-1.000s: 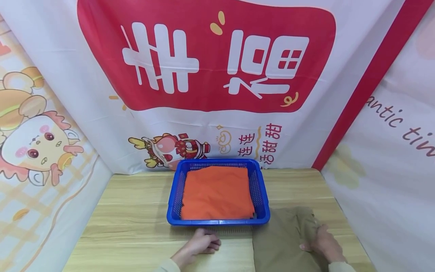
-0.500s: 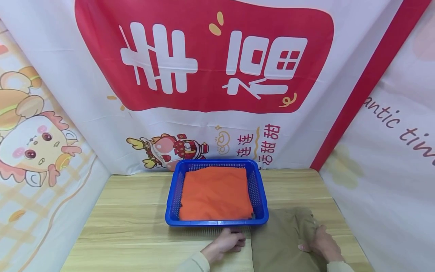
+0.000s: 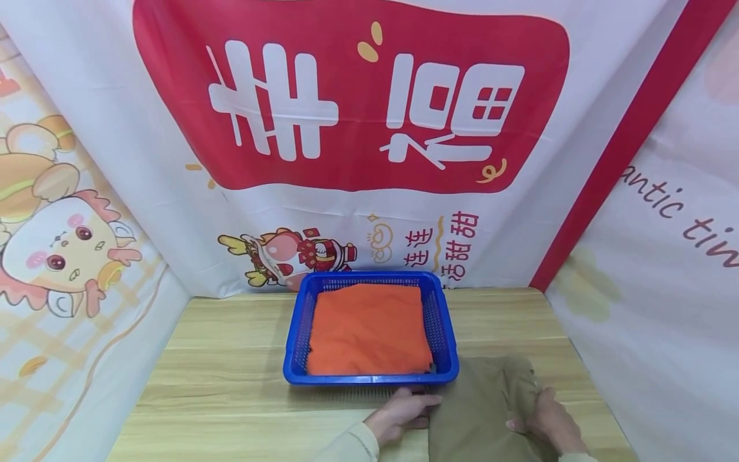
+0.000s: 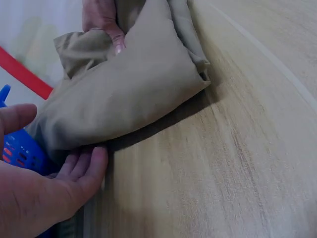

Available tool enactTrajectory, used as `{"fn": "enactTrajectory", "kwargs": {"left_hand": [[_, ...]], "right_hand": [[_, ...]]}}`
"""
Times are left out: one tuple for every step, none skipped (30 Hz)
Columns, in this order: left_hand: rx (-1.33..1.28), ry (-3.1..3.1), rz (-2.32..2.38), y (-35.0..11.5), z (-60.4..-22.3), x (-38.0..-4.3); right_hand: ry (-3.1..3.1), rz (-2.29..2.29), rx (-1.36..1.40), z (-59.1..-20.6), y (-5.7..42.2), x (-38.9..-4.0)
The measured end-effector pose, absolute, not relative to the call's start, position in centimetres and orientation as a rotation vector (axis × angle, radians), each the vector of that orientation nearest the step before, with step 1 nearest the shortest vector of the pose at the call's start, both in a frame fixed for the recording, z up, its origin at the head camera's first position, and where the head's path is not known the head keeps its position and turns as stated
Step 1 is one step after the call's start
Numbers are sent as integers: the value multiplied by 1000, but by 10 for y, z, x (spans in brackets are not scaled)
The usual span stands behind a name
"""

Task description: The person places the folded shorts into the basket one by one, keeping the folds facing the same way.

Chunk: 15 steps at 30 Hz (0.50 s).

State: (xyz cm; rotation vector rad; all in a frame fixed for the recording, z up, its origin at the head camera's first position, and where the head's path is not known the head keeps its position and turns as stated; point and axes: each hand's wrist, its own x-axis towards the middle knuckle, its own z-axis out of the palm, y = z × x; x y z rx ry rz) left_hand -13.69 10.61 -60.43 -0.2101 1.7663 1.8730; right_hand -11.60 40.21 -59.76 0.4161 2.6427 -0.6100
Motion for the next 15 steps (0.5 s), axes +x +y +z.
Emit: {"fn": "enactTrajectory", "kwargs": {"left_hand": [[-201,1765,1884,107,-605,-137],[-194,1761,1896,109,-605,-137],[-179,1763,1909,110,-606,-137],[-167,1762,1923,112,-606,-137],[-157,1758,1935,114,-606,-136],[-153,1748,1948,116,-606,-136],[-151,1753,1956,117,-607,-135],[-157,1758,1959,119,-607,-134],[-162,1769,1955,120,-607,-133],[-174,1780,1945,121,-607,-132],[-182,1790,1933,122,-607,-131],[-191,1801,1919,122,-607,-130],[-197,1819,1897,122,-606,-130],[-203,1827,1873,121,-605,-130],[-199,1839,1852,120,-604,-130]], "right_hand": [[2654,-619,397,-598,401,-115],[2664,-628,384,-598,399,-114],[2669,-638,375,-598,397,-113],[2674,-648,365,-598,396,-111],[2676,-660,355,-598,395,-110],[2677,-675,349,-598,394,-109],[2682,-688,343,-597,394,-108],[2680,-701,341,-597,394,-107],[2672,-735,339,-596,395,-106],[2656,-777,343,-596,396,-105],[2641,-820,346,-596,398,-104],[2614,-880,359,-596,399,-103],[2577,-962,367,-596,401,-102],[2528,-1038,393,-595,403,-102],[2485,-1103,418,-594,405,-101]]}}
